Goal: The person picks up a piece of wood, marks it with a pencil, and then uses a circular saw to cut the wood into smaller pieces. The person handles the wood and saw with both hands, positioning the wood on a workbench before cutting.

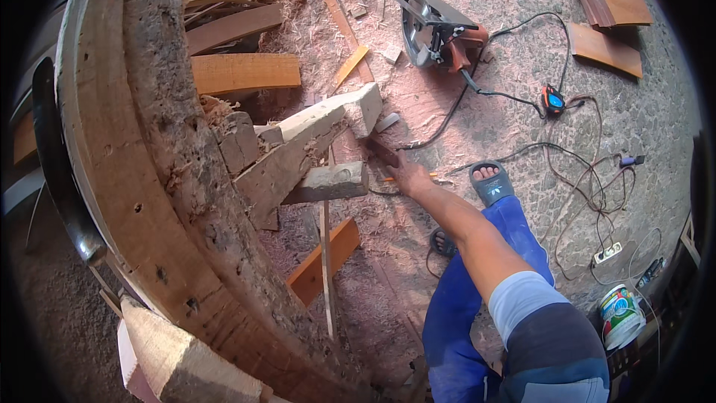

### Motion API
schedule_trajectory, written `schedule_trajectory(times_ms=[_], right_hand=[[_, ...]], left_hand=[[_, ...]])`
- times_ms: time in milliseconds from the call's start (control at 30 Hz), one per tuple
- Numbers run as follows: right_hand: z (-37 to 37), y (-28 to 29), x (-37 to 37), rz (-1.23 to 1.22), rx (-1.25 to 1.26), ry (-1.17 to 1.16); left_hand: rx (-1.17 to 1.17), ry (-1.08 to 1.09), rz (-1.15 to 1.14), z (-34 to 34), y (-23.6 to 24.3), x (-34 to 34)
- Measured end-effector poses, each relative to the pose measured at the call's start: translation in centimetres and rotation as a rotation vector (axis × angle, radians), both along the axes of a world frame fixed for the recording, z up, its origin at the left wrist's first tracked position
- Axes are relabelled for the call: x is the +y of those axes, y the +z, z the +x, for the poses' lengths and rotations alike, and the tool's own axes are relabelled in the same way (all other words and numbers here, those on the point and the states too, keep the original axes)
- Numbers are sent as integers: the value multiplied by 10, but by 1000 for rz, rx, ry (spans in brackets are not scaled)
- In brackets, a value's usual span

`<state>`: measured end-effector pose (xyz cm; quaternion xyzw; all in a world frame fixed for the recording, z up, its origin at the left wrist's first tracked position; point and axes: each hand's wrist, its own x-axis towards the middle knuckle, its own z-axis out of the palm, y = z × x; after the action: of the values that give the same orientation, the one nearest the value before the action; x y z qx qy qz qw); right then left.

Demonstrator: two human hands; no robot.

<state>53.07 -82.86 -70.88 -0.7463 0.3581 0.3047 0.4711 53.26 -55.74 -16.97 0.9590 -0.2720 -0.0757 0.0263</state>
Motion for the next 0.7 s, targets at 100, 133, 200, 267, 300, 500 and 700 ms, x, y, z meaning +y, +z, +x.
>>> schedule_trajectory(times_ms=[100,133,200,267,300,500,700], right_hand=[[-3,-34,-3,-139,-26,162],[-5,-35,-9,-114,-5,222],[-8,-17,-20,-45,-169,113],[-15,33,-27,9,-311,-129],[-29,66,-35,67,-358,-251],[-129,350,-54,529,-369,-825],[-182,612,-18,839,-200,-634]], left_hand=[[0,-89,60,12,-10,-2],[3,-113,68,15,-10,-2],[11,-152,85,18,-3,0],[24,-172,83,14,12,3],[25,-167,75,8,21,5],[76,-113,77,-9,73,7],[211,314,-191,-61,130,8]])
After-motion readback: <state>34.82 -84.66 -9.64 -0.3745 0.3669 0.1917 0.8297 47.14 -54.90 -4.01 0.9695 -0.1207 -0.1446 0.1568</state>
